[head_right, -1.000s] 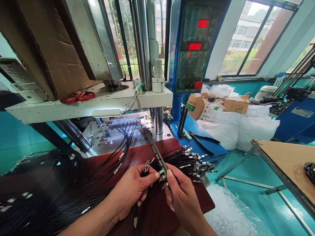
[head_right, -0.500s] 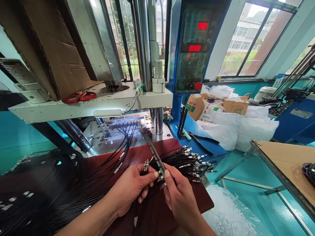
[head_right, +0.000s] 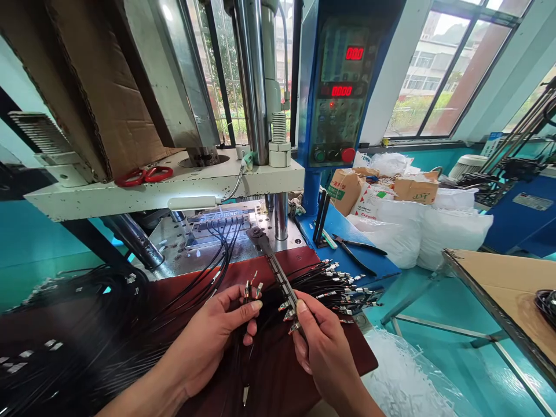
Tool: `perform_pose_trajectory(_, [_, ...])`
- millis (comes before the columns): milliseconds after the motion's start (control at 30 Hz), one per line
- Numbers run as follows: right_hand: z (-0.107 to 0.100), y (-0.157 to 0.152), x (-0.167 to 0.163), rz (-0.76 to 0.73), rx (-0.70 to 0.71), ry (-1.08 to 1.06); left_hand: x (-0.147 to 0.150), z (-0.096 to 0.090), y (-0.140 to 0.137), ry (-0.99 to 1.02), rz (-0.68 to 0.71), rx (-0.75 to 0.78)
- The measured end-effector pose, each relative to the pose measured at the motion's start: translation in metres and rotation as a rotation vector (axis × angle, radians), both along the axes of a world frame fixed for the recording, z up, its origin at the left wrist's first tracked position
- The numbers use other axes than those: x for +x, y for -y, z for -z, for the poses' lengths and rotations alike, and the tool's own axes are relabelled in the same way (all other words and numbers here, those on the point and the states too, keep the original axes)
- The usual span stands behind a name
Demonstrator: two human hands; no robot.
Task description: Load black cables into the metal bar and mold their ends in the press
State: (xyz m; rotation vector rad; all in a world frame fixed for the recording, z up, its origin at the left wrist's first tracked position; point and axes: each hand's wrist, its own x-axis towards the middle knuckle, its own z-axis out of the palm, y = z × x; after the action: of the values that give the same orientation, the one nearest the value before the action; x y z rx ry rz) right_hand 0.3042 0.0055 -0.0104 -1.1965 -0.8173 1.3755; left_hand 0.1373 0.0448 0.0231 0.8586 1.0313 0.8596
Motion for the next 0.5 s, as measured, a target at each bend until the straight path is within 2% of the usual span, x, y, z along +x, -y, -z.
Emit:
perform_pose_trajectory(300, [-0.001,0.0,-0.001,-0.016,0.004,0.023,0.012,0.002,-0.006,-0.194,0.038,0.052])
perform_pose_trajectory(500, [-0.001,-0.001,-0.001,-0.003,-0.003,0.035,0.018,0.002,-0.008,-0.248,0.131,-0.005])
